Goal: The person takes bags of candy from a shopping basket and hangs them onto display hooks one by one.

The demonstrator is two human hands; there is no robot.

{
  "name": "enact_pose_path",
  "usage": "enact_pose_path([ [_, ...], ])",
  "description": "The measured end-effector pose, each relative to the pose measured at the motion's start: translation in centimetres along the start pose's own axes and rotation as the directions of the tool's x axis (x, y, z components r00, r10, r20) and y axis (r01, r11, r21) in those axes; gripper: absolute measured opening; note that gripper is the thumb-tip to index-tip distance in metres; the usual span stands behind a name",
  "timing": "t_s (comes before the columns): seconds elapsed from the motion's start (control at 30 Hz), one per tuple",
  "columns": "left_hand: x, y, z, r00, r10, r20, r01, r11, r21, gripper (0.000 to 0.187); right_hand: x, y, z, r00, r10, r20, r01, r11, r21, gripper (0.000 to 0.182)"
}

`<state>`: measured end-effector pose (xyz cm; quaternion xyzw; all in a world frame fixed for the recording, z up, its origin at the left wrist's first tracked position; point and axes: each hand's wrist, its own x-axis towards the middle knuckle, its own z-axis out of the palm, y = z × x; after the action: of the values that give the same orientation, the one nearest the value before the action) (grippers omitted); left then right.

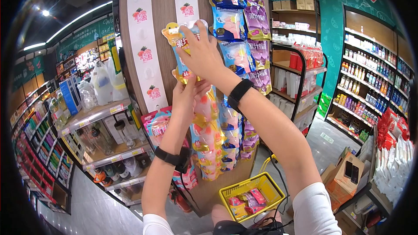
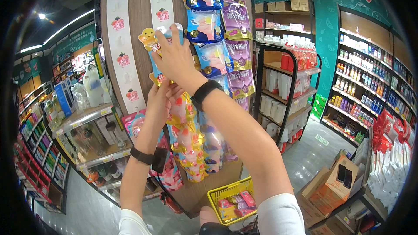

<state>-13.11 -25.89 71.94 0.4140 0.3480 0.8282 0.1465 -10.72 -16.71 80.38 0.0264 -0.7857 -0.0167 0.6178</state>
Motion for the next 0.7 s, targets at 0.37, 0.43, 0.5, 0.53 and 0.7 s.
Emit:
enact_pose_path([
  [0.37,-0.3,1.2,0.4,0.999,-0.034,0.001,0.034,0.999,-0.030,0.033,0.3,-1.0,-0.8,0.998,0.061,-0.030,-0.061,0.998,0.008,0.050],
  [0.43,-0.3,1.3,0.2,0.999,-0.036,0.019,0.036,0.999,-0.021,0.034,0.2,-0.9,-0.8,0.998,0.027,-0.053,-0.029,0.999,-0.022,0.049],
  [0.5,-0.3,1.5,0.3,0.999,-0.036,0.019,0.036,0.999,0.006,0.034,0.3,-0.8,-0.8,0.996,0.030,-0.079,-0.032,0.999,-0.013,0.049],
  [0.53,-0.4,1.7,0.4,0.999,-0.036,0.012,0.036,0.999,0.028,0.034,0.4,-0.8,-0.8,0.995,0.033,-0.092,-0.034,0.999,-0.009,0.049],
  [0.7,-0.8,2.3,1.2,1.000,-0.027,-0.008,0.027,0.997,0.072,0.034,0.4,-0.9,-1.6,0.996,0.064,-0.054,-0.065,0.998,-0.012,0.048],
])
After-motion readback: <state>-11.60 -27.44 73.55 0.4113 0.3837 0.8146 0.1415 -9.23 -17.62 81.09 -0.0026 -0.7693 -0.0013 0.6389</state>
